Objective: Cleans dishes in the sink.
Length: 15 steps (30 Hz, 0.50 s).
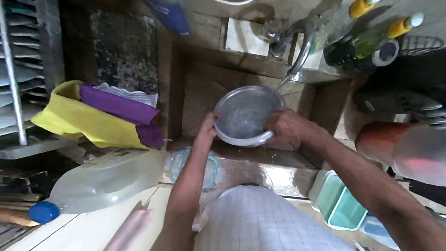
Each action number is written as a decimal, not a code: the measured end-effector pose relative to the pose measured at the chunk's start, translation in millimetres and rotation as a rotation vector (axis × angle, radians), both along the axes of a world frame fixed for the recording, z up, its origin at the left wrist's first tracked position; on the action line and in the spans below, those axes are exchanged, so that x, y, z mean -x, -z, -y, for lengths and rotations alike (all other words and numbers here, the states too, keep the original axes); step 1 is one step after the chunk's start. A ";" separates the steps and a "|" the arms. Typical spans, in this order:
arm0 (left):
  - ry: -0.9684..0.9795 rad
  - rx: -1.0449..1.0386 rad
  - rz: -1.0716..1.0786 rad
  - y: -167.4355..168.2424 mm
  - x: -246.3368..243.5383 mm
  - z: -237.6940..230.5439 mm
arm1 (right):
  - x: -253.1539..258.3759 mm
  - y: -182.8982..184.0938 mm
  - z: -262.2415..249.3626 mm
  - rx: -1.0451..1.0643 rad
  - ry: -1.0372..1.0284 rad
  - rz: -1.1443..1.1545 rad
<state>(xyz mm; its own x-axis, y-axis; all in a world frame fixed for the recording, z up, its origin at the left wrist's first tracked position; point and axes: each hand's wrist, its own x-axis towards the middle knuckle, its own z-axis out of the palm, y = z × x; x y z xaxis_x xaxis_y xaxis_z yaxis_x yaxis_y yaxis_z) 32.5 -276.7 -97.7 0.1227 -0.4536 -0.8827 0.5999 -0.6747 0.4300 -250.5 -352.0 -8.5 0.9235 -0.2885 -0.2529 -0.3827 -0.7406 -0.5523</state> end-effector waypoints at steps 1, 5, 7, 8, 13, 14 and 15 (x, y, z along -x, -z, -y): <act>-0.026 -0.052 -0.026 -8.7 -9.1 -6.8 | -14.0 -1.4 8.5 0.017 0.014 0.115; 0.023 -0.191 0.000 -50.9 -45.7 -37.8 | -84.2 6.1 44.0 -0.107 0.253 0.416; 0.091 -0.170 0.037 -68.9 -57.4 -50.9 | -112.1 11.6 55.9 -0.262 0.377 0.432; 0.127 -0.144 0.044 -75.5 -63.2 -53.4 | -122.3 14.6 60.9 -0.320 0.418 0.423; 0.235 -0.105 0.058 -92.5 -70.1 -34.7 | -120.3 17.9 67.5 -0.401 0.585 0.421; 0.259 -0.105 0.053 -86.7 -70.1 -27.0 | -112.3 17.5 64.0 -0.409 0.628 0.424; 0.280 -0.105 0.053 -80.3 -68.5 -18.0 | -102.2 18.5 58.8 -0.417 0.680 0.435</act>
